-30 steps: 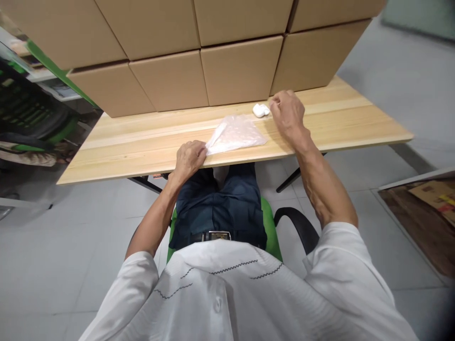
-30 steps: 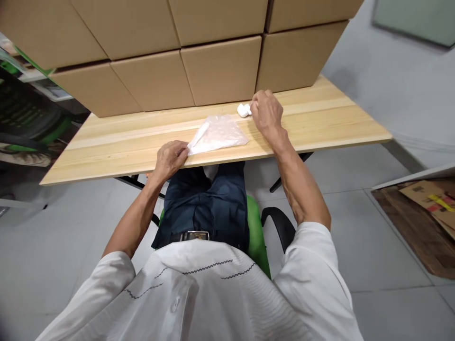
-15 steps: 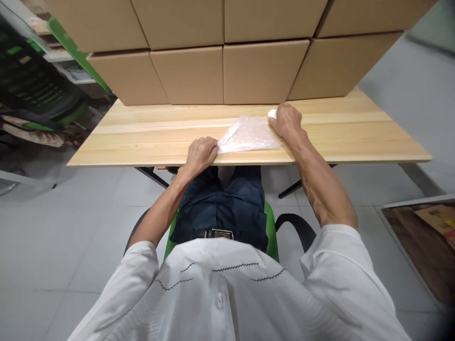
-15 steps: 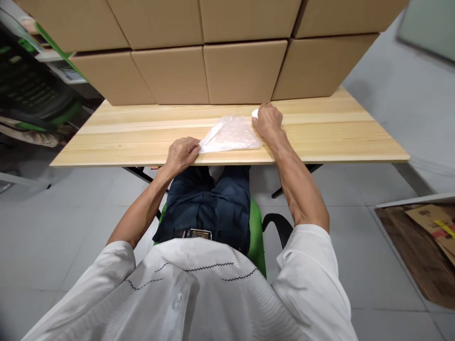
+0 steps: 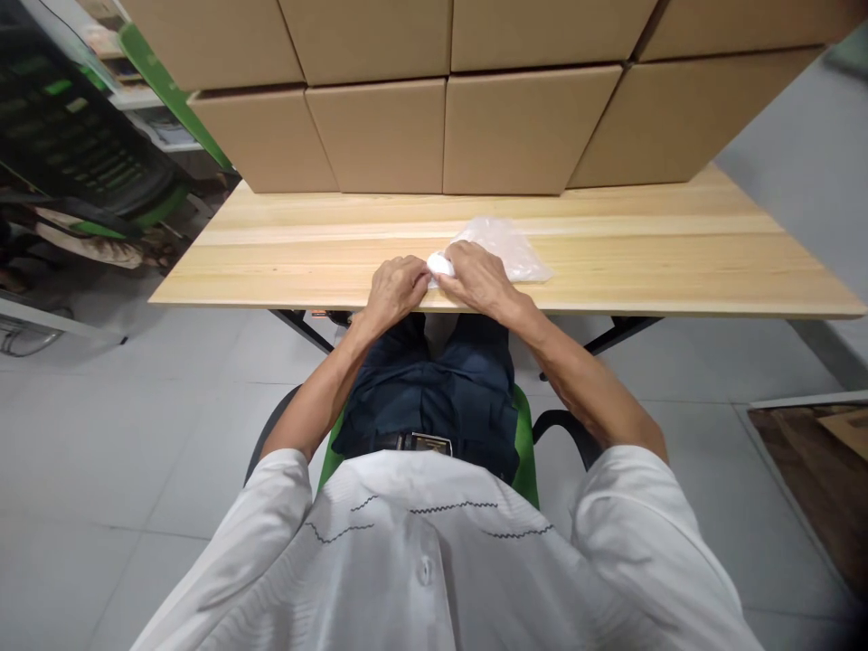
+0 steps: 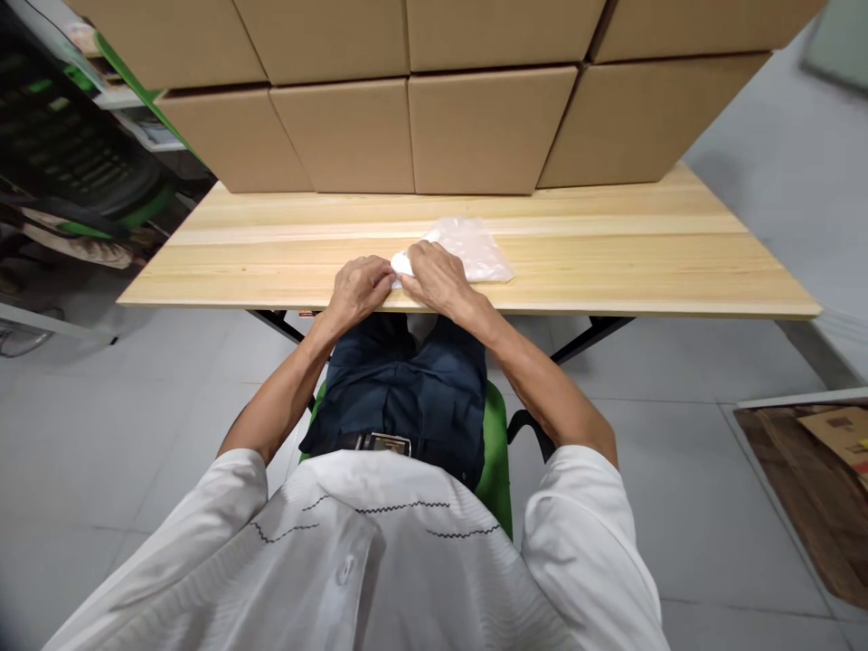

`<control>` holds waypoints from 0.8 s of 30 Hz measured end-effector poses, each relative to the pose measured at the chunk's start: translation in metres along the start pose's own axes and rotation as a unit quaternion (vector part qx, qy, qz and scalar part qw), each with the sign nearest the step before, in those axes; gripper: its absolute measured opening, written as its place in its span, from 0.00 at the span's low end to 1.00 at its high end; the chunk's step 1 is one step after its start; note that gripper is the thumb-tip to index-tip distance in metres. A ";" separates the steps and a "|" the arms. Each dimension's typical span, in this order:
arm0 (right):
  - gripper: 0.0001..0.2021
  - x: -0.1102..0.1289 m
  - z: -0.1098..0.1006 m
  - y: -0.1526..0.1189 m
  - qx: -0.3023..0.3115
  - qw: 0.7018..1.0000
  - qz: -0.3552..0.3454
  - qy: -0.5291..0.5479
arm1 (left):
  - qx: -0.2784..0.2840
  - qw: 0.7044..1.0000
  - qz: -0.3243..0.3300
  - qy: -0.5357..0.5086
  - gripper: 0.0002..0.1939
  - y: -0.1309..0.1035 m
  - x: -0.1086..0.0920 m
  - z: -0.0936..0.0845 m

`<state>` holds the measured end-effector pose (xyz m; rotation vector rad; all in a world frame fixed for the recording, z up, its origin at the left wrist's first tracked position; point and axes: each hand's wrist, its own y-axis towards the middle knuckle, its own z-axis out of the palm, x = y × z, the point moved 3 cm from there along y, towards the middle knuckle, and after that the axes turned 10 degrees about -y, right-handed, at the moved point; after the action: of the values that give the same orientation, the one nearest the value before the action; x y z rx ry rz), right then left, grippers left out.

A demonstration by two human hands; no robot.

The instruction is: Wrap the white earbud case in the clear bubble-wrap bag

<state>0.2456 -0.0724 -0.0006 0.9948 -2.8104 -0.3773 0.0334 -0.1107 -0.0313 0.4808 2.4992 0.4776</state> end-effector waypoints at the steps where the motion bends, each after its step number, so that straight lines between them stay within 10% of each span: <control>1: 0.19 0.001 0.002 -0.002 -0.004 1.000 -0.002 0.003 | 0.000 1.000 -0.002 -0.004 0.12 0.000 0.000 0.000; 24: 0.21 0.004 0.013 -0.007 -0.033 0.999 0.031 0.013 | -0.019 0.990 -0.052 -0.128 0.10 -0.010 -0.002 -0.021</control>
<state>0.2437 -0.0781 -0.0151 0.8892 -2.7790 -0.4442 0.0210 -0.1250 -0.0183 0.3691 2.2514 0.3953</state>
